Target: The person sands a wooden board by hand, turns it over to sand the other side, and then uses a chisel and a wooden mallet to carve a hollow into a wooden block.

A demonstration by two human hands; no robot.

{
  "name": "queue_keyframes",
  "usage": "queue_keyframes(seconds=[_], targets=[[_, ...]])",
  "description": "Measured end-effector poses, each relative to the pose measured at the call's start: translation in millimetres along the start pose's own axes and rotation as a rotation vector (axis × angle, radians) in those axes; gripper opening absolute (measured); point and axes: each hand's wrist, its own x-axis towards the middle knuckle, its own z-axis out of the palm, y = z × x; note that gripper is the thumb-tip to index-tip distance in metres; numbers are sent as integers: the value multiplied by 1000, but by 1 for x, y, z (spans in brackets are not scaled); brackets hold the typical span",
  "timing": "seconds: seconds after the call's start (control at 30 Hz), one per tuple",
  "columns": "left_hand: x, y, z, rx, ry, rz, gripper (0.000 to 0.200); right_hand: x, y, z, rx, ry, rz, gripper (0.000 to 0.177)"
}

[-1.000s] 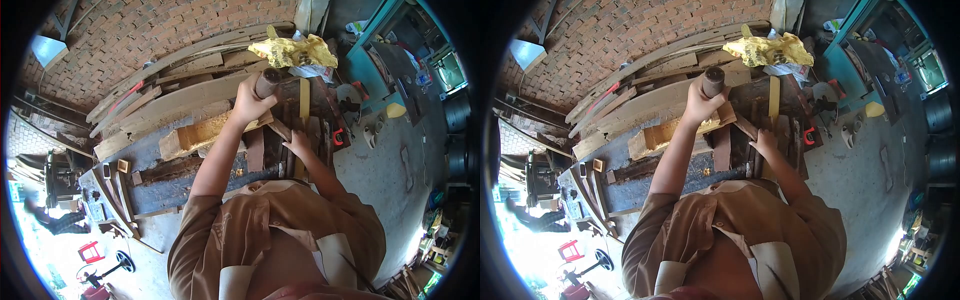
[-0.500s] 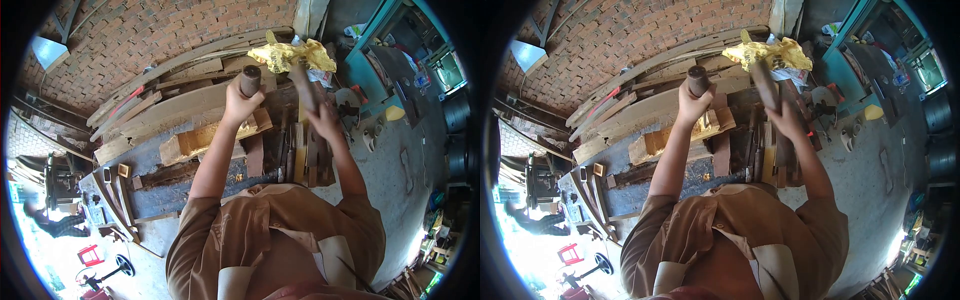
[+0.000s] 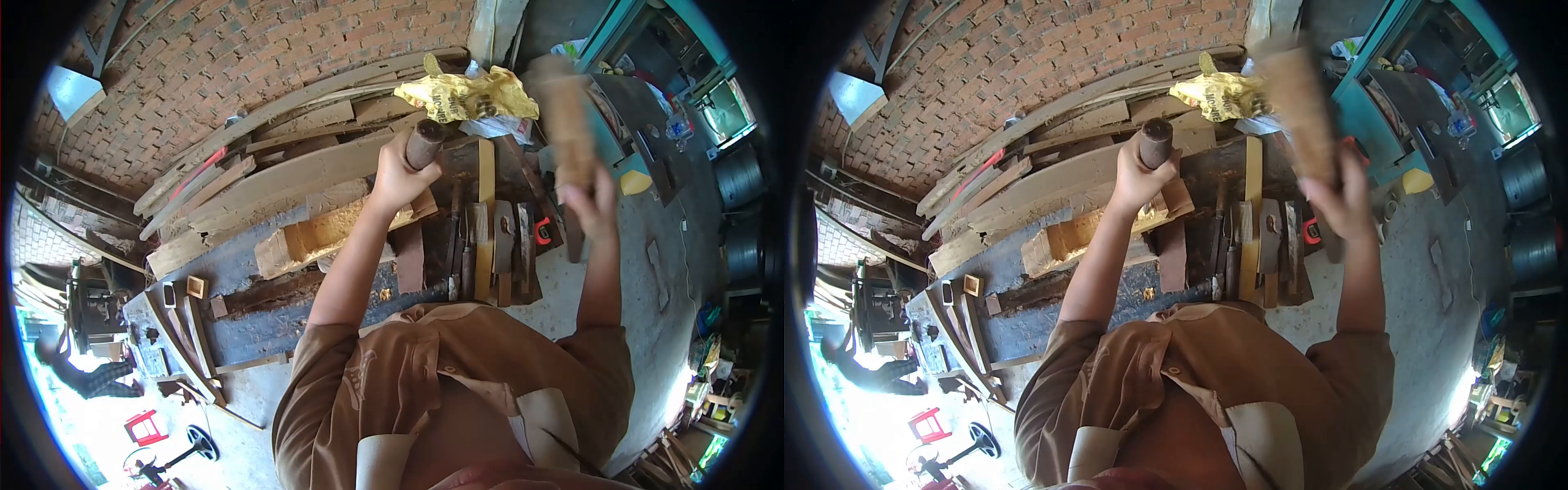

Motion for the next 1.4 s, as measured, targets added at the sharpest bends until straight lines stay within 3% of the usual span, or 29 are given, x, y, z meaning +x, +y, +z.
queue_keyframes(seconds=[0.03,0.1,0.17,0.2,0.23,0.3,0.37,0.4,0.43,0.5,0.53,0.57,0.63,0.7,0.73,0.77,0.83,0.9,0.93,1.03,1.07,1.1,1.17,1.23,1.27,1.3,1.37,1.4], targets=[[-3,2,1,-7,-10,1,27,-4,-2,-7,232,35,1,39],[-4,5,4,-3,-32,-5,28,-1,-4,7,466,207,-188,39],[-4,3,11,29,-42,47,28,-5,7,20,507,92,-181,42],[-5,1,15,26,-48,47,28,-11,14,21,243,-41,-66,41],[-5,-3,18,10,-56,90,29,-15,18,23,-238,-133,24,38],[-6,-4,20,-3,-70,133,29,-14,-1,25,-388,-256,0,38],[-1,-1,18,71,-60,56,31,-14,-19,13,-305,-102,13,42],[0,-2,17,66,-67,71,31,-12,-14,8,-290,57,-166,46],[-2,-2,19,62,-66,66,31,-14,-12,6,-291,53,-161,46],[-3,-3,22,35,-64,76,30,-14,-14,9,326,294,-201,47],[-3,-3,23,35,-68,78,30,-10,-3,15,333,295,-327,44],[-5,-2,24,16,-85,63,29,-12,1,29,570,255,-307,40],[-5,-5,28,-4,-100,49,29,-23,17,33,185,12,43,42],[-5,-16,30,-22,-101,6,28,-21,9,32,-598,-183,-95,45],[-4,-16,28,-13,-98,9,28,-21,2,24,-475,-252,29,47],[0,-16,26,-16,-51,53,28,-23,-5,18,-403,-174,-31,46],[4,-13,21,-22,-1,89,27,-26,-19,17,-196,143,-125,40],[3,-9,18,43,-22,76,26,-26,-17,16,361,254,-129,32],[2,-5,19,48,-34,61,26,-25,-10,16,359,262,-125,32],[-1,-3,25,5,-59,37,26,-13,10,20,189,-86,-75,32],[0,-6,26,3,-61,38,26,-17,6,28,-143,-120,90,40],[1,-10,27,2,-74,42,24,-15,18,35,-537,-183,-12,47],[2,-14,27,4,-90,52,23,-15,14,18,-287,-257,102,52],[4,-12,24,29,-62,56,27,-14,-1,12,-92,-15,9,51],[3,-11,23,53,-68,68,27,-18,11,-6,97,-36,66,44],[1,-9,23,49,-69,59,27,-15,-7,7,410,160,34,35],[2,-6,25,25,-77,21,27,-5,-2,19,713,301,-178,33],[1,-5,26,22,-81,21,27,-7,5,23,678,233,-132,32]])
